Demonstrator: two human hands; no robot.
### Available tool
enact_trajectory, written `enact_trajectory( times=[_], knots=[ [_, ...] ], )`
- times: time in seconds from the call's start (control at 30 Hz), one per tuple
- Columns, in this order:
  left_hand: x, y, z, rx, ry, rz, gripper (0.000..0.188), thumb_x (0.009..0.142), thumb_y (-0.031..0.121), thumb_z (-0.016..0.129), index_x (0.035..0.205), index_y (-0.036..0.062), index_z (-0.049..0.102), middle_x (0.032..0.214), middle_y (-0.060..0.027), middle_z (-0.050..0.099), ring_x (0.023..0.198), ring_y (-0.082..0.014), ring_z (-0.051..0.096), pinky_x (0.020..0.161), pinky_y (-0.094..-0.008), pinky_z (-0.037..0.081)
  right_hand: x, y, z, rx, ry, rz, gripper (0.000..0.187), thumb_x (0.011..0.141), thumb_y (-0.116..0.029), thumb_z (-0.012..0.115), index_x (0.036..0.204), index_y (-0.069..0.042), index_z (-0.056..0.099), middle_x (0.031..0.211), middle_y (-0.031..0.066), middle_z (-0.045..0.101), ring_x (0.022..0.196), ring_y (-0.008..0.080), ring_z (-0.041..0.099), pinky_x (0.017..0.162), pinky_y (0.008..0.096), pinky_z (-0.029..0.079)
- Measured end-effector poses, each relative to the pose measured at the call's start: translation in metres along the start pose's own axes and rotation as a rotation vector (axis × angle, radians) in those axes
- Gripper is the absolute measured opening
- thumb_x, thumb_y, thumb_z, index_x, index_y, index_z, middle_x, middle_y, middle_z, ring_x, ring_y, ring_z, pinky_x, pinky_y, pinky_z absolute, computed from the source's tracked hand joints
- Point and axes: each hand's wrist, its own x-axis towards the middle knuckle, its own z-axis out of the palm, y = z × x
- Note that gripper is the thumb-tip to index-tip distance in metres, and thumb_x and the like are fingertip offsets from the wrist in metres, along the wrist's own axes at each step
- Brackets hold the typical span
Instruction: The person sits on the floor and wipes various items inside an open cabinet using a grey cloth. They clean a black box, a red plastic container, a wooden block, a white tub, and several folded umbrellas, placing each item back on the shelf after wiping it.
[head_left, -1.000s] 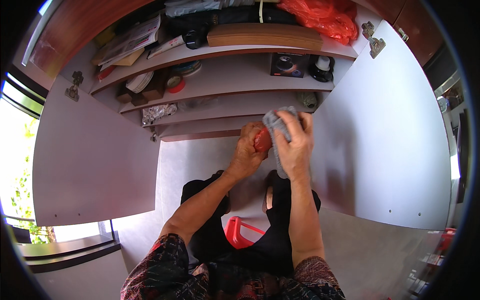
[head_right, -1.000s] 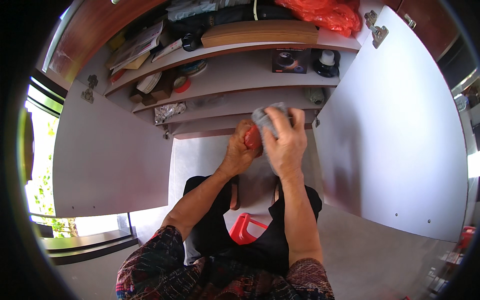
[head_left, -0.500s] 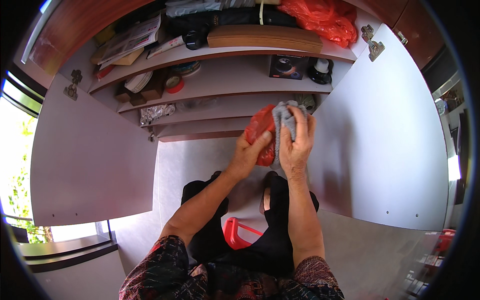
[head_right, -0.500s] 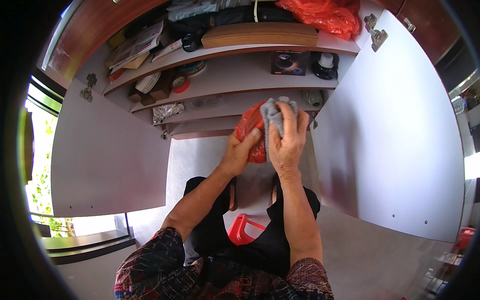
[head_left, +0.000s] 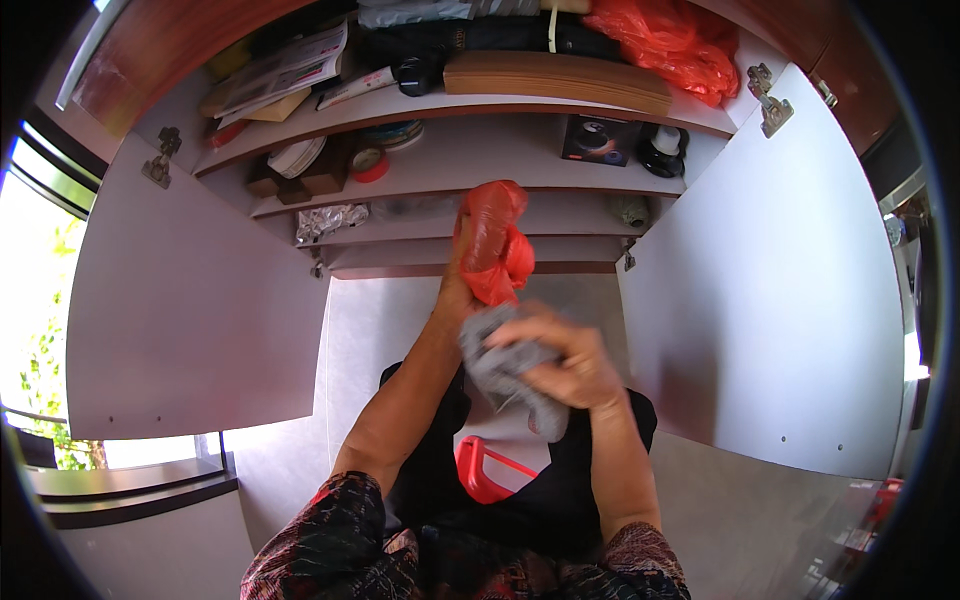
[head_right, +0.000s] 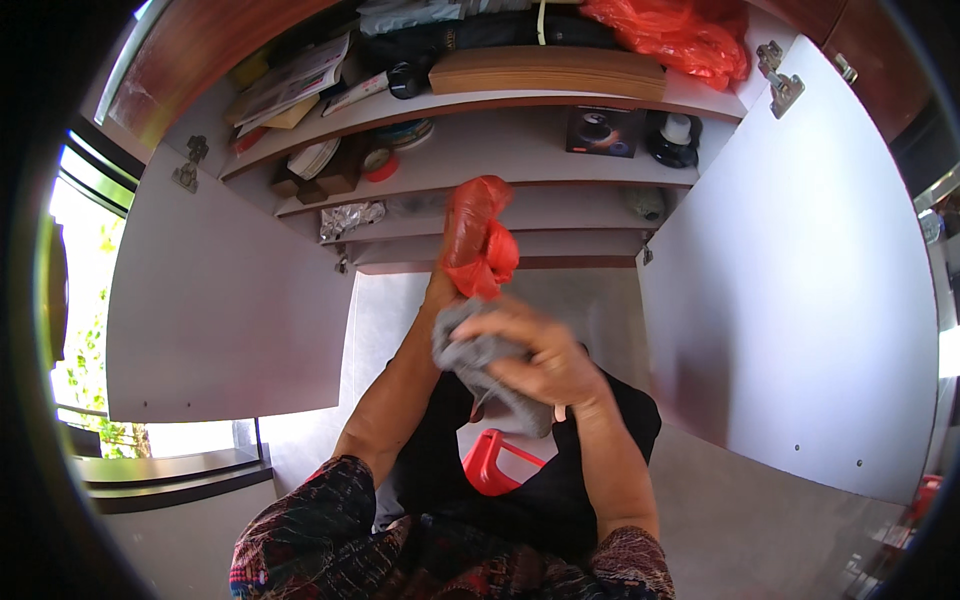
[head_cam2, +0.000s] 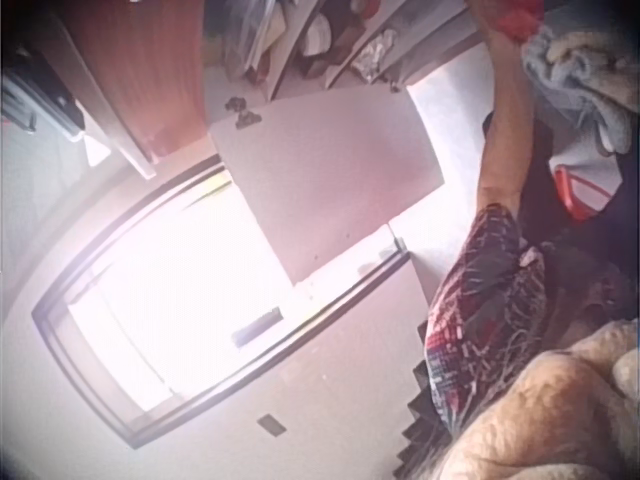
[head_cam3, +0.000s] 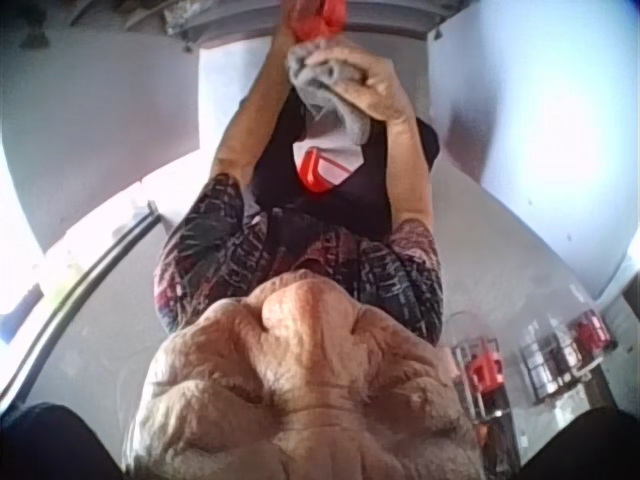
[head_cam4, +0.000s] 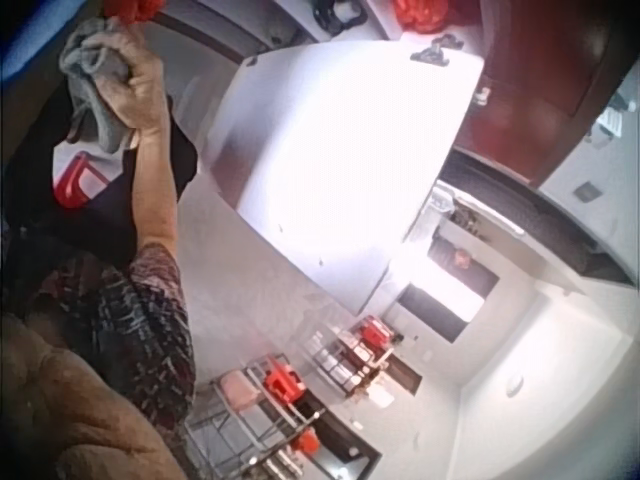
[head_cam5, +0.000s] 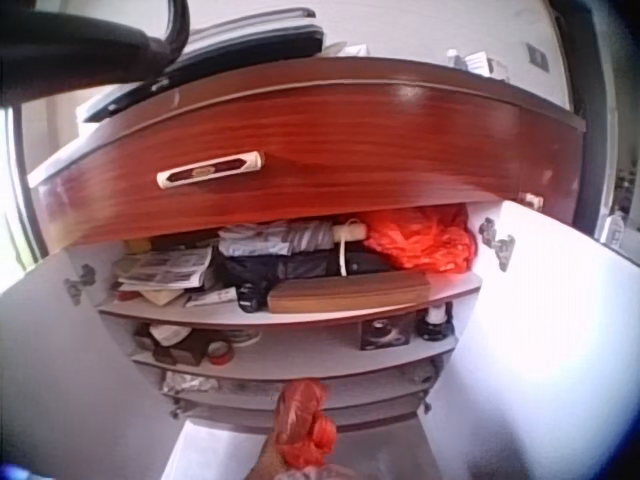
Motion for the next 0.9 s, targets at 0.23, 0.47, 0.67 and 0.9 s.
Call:
enact_trajectory(
  times=[0.23,0.47,0.67,0.9],
  knots=[
    [-0.016,-0.018,0.022,0.108,0.042,-0.174,0.053,0.089,0.042,0.058,0.129,0.0107,0.043,0.120,-0.0081,0.056,0.106,-0.0198,0.058,0.090,-0.0369,0.050,0.009,0.014,-0.026,-0.146,0.863,0.242,0.032,0.087,-0.003,0.058,0.118,0.000,0.054,0.109,0.0063,0.060,0.099,0.0125,0.056,0.088,0.0251,0.045],
    [-0.012,-0.024,0.026,0.131,0.124,-0.080,0.055,0.089,0.044,0.057,0.130,0.0098,0.043,0.121,-0.0082,0.055,0.108,-0.0212,0.056,0.094,-0.0374,0.048,0.006,0.012,-0.003,-0.574,0.570,0.247,0.043,0.075,0.003,0.059,0.116,-0.007,0.055,0.099,0.0165,0.051,0.089,0.0344,0.057,0.078,0.0369,0.049],
    [-0.013,0.003,0.023,0.433,0.327,-0.108,0.048,0.087,0.040,0.063,0.118,0.0046,0.052,0.101,-0.0061,0.062,0.086,-0.0157,0.062,0.074,-0.0289,0.053,-0.003,-0.006,0.001,-0.188,0.138,0.255,0.043,0.070,0.005,0.060,0.110,-0.008,0.061,0.101,0.0106,0.056,0.090,0.0267,0.060,0.080,0.0312,0.048],
    [-0.022,-0.019,0.024,0.697,-0.031,0.047,0.046,0.077,0.003,0.070,0.119,0.0035,0.053,0.101,-0.0020,0.061,0.088,-0.0110,0.059,0.075,-0.0263,0.050,-0.001,0.002,-0.003,-0.634,0.512,0.097,0.051,0.061,0.010,0.062,0.107,-0.011,0.064,0.093,0.0096,0.052,0.084,0.0274,0.060,0.073,0.0343,0.052]
  ],
)
